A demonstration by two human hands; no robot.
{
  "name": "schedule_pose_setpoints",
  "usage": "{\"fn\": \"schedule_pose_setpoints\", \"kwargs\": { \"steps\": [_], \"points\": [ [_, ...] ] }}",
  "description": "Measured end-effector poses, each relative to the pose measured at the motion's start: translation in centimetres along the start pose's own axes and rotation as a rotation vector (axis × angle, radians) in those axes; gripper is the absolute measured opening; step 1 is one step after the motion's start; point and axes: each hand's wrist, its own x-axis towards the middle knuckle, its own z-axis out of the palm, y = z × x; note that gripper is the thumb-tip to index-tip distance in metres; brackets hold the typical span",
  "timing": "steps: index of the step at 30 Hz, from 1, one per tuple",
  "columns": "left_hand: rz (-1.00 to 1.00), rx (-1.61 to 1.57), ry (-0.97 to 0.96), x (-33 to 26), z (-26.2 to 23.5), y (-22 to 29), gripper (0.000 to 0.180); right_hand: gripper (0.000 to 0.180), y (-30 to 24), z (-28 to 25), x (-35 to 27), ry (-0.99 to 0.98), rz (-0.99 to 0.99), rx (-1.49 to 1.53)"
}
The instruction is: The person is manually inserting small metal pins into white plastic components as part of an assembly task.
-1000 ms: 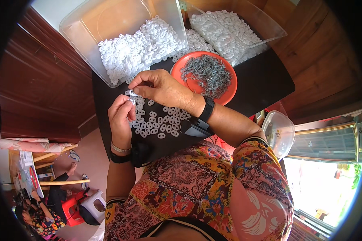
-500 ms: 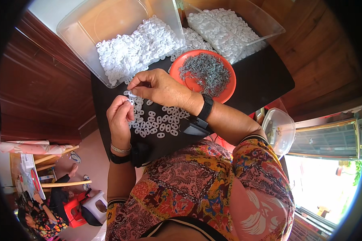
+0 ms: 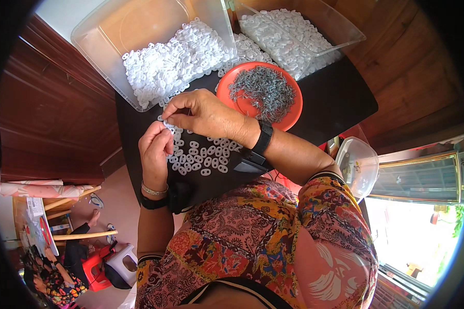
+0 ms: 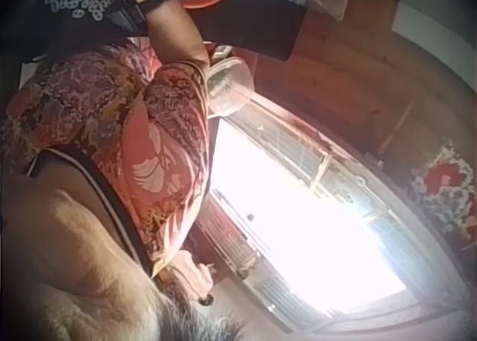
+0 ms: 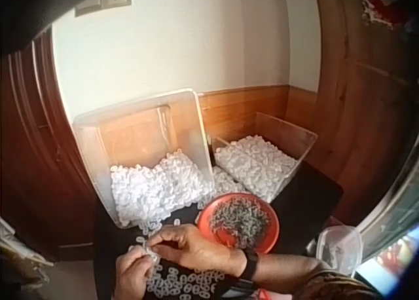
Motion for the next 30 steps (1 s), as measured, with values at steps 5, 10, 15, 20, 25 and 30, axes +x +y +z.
{"fn": "schedule_pose_setpoints", "kwargs": {
  "steps": [5, 10, 15, 20, 25, 30],
  "points": [
    [0.017, -0.014, 0.044, 0.0, 0.5, 0.2, 0.018, 0.013, 0.4, 0.1, 0.0, 0.019, -0.063, -0.063],
    [0.030, -0.108, 0.065, -0.1, 0.0, 0.0, 0.015, 0.027, 0.6, 1.0, -0.2, -0.033, 0.018, 0.049],
    [-0.004, -0.123, 0.097, -0.2, 0.3, 0.1, 0.014, 0.031, 0.5, 1.6, -0.5, 0.024, -0.046, -0.012],
    [0.030, -0.100, 0.079, -0.2, 0.3, 0.2, 0.013, 0.030, 0.7, 1.6, -0.6, 0.041, -0.055, -0.001],
    [0.082, -0.039, 0.077, -0.4, 0.2, 0.1, 0.015, 0.028, -0.1, 1.2, -0.5, 0.000, 0.019, 0.095],
    [0.155, 0.045, 0.066, -0.4, 0.3, 0.2, 0.018, 0.027, -0.1, 1.1, -0.4, -0.026, 0.044, 0.209]
  ]
}}
